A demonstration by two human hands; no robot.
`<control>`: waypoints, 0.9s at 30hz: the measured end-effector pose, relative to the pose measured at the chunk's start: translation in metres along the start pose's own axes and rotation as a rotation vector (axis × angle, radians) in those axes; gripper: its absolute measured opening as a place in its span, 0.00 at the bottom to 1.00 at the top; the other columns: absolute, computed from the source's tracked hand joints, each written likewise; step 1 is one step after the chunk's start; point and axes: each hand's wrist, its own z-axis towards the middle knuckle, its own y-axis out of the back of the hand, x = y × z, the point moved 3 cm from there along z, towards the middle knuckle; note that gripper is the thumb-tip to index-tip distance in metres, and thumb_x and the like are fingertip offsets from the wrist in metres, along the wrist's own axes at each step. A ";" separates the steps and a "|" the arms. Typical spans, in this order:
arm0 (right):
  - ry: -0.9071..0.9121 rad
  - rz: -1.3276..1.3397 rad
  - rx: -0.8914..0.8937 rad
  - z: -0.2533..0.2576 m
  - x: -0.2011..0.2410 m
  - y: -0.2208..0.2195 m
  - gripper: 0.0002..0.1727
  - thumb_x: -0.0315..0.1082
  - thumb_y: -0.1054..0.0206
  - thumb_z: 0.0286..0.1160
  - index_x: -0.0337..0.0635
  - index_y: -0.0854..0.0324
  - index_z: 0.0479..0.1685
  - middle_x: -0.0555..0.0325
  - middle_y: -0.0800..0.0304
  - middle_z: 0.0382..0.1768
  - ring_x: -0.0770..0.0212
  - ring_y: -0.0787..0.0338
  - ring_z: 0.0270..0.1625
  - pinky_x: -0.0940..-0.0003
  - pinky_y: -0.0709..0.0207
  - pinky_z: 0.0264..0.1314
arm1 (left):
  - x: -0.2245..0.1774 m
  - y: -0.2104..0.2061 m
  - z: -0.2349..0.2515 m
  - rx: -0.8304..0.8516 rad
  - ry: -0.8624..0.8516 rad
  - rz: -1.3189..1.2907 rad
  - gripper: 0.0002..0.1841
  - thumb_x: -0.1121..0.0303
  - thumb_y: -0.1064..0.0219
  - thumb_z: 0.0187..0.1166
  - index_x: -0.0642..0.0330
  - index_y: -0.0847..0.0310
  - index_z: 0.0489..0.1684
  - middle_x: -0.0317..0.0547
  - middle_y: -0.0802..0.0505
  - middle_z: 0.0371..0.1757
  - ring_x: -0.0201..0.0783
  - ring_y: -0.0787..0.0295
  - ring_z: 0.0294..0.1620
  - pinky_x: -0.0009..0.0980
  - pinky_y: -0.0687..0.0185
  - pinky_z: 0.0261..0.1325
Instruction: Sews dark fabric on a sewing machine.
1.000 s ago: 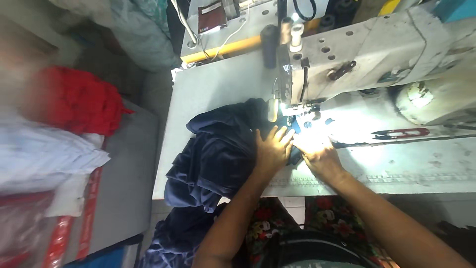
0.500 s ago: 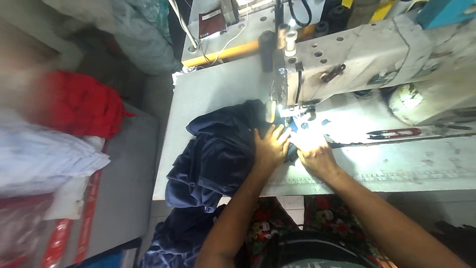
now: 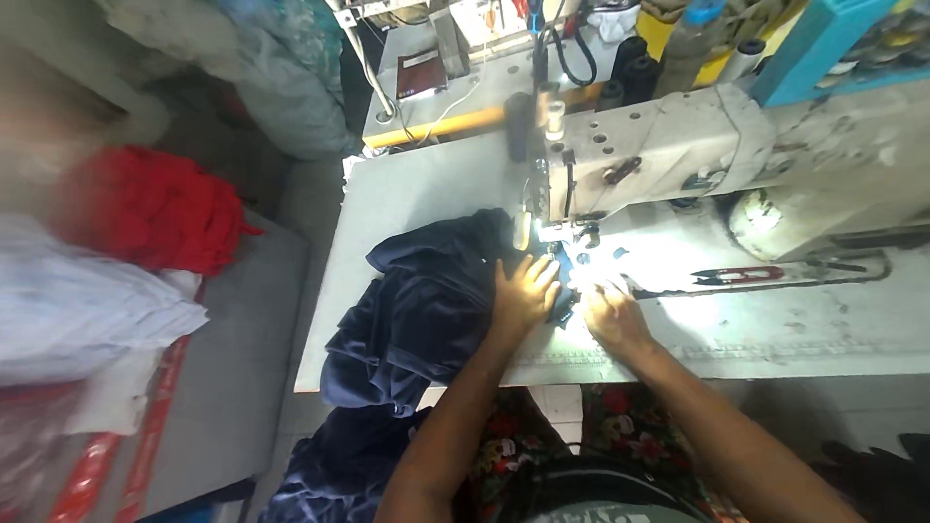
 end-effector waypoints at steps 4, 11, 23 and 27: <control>-0.110 -0.102 -0.058 -0.024 -0.039 0.059 0.17 0.29 0.42 0.84 0.26 0.13 0.58 0.34 0.13 0.69 0.34 0.18 0.77 0.34 0.33 0.82 | -0.001 -0.001 0.001 -0.009 0.005 -0.017 0.19 0.61 0.42 0.88 0.52 0.13 0.70 0.47 0.11 0.74 0.58 0.20 0.80 0.80 0.49 0.78; -0.443 -0.410 -0.200 -0.047 -0.150 0.158 0.26 0.41 0.46 0.89 0.30 0.24 0.76 0.23 0.31 0.80 0.22 0.36 0.86 0.34 0.42 0.86 | -0.001 -0.001 0.001 -0.034 0.016 -0.030 0.19 0.59 0.42 0.88 0.50 0.12 0.70 0.47 0.12 0.75 0.57 0.20 0.80 0.80 0.51 0.79; -0.515 -0.490 -0.136 -0.045 -0.139 0.160 0.29 0.47 0.51 0.94 0.31 0.15 0.66 0.29 0.15 0.68 0.24 0.18 0.72 0.27 0.33 0.72 | 0.001 -0.003 0.000 -0.040 0.021 -0.043 0.19 0.59 0.41 0.88 0.48 0.12 0.70 0.46 0.11 0.74 0.56 0.20 0.79 0.79 0.50 0.80; -0.483 -0.408 -0.036 -0.071 -0.145 0.140 0.28 0.45 0.49 0.93 0.32 0.23 0.78 0.32 0.24 0.79 0.25 0.24 0.79 0.22 0.38 0.74 | 0.000 -0.002 0.000 -0.054 0.009 -0.040 0.19 0.59 0.41 0.87 0.49 0.12 0.69 0.46 0.11 0.73 0.56 0.19 0.79 0.79 0.49 0.79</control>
